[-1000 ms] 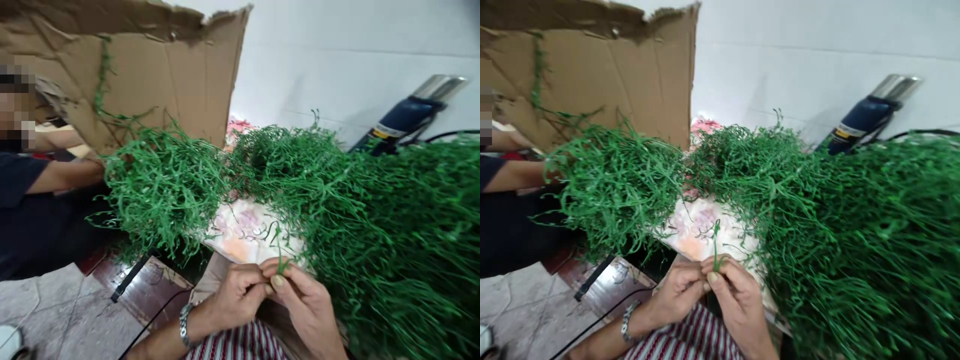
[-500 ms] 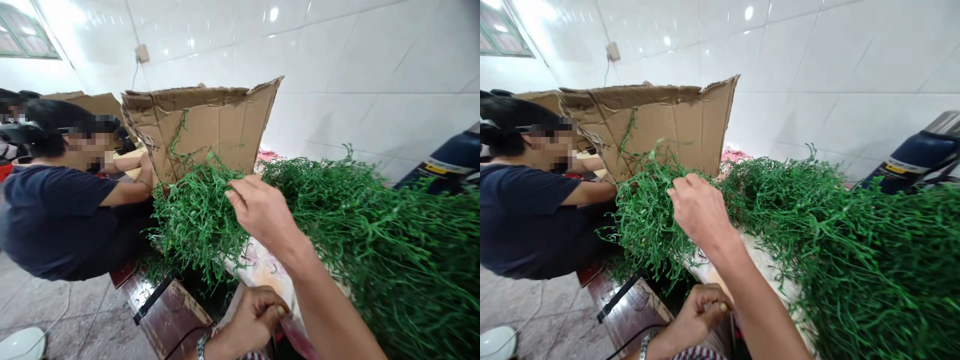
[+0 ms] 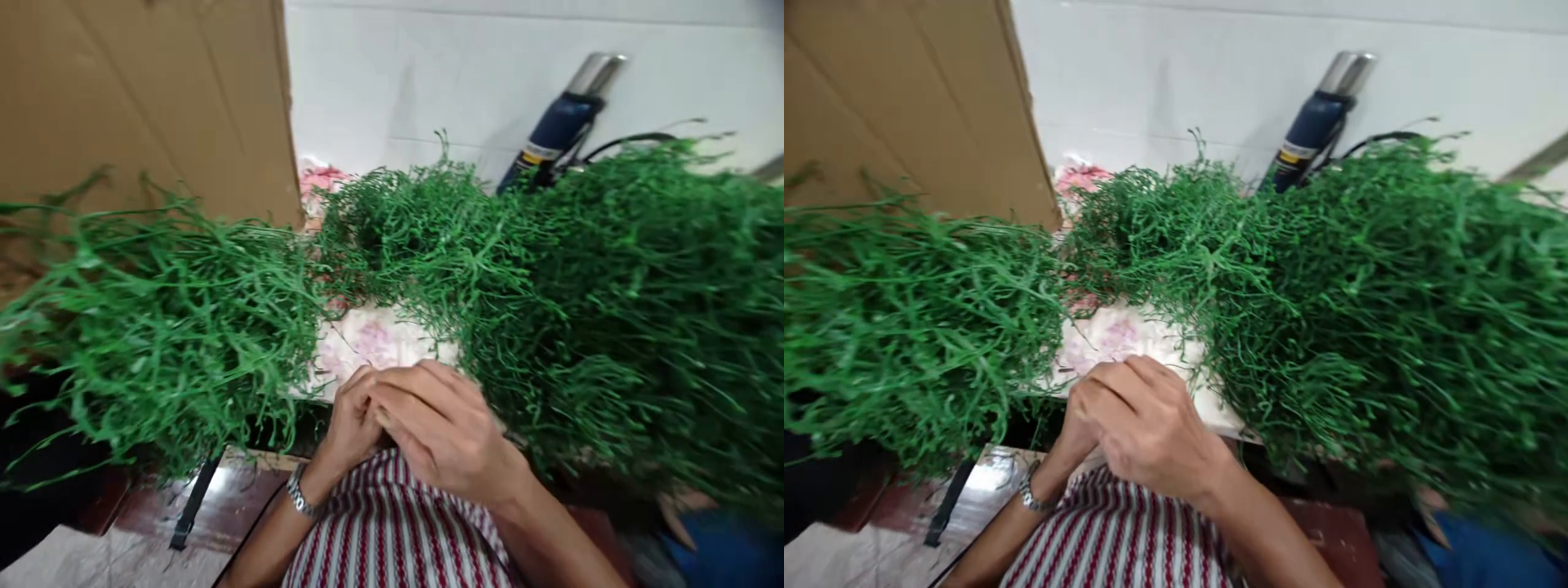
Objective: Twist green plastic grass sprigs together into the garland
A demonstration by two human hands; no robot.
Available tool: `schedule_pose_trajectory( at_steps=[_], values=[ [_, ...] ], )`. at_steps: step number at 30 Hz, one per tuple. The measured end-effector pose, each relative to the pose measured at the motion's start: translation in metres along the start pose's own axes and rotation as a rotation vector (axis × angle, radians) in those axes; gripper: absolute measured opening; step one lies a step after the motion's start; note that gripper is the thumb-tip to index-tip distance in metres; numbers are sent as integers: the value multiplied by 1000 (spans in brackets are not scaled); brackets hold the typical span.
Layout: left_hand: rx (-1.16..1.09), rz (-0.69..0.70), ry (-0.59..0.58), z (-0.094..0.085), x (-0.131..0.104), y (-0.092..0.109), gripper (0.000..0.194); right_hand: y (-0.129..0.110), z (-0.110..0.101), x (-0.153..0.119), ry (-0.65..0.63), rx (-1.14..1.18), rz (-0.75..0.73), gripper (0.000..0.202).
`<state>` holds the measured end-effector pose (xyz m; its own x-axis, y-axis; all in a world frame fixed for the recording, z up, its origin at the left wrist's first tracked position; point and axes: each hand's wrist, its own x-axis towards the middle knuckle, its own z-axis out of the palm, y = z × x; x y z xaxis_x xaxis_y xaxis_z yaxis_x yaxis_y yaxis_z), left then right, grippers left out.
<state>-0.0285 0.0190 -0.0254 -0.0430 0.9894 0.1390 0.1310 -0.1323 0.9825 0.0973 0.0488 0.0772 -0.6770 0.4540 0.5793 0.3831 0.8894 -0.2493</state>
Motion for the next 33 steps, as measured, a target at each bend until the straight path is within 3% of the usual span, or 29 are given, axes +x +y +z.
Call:
schedule_pose_trajectory(
  at_steps=[5, 9, 12, 14, 18, 21, 23, 25, 29, 31, 33],
  values=[
    [506, 301, -103, 40, 21, -1, 26, 22, -33, -69, 39, -221, 216, 17],
    [887, 332, -148, 79, 24, 2, 28, 37, -49, -99, 37, -277, 295, 16],
    [1008, 315, -106, 91, 23, 3, 15, 43, -53, -115, 13, -275, 334, 14],
    [871, 291, -94, 86, 20, 2, 18, 45, -56, -122, 5, -254, 357, 13],
    [229, 172, -58, 54, 4, 1, 15, 42, -59, -124, 100, -160, 397, 13],
    [-156, 42, -36, 36, -16, -1, 15, 34, -55, -120, 153, 32, 495, 13],
    [-298, -26, -80, 33, -28, -4, 19, 29, -45, -118, 110, 219, 581, 14],
    [-289, -45, -162, 35, -36, -8, 23, 26, -30, -118, 45, 397, 672, 17],
    [20, 24, -360, 40, -43, -10, 33, 24, 3, -118, 14, 785, 832, 28],
    [166, 37, -482, 35, -42, -3, 31, 25, 14, -119, 36, 918, 875, 28],
    [262, 42, -567, 25, -39, 8, 18, 25, 18, -121, 57, 895, 890, 24]
  ],
)
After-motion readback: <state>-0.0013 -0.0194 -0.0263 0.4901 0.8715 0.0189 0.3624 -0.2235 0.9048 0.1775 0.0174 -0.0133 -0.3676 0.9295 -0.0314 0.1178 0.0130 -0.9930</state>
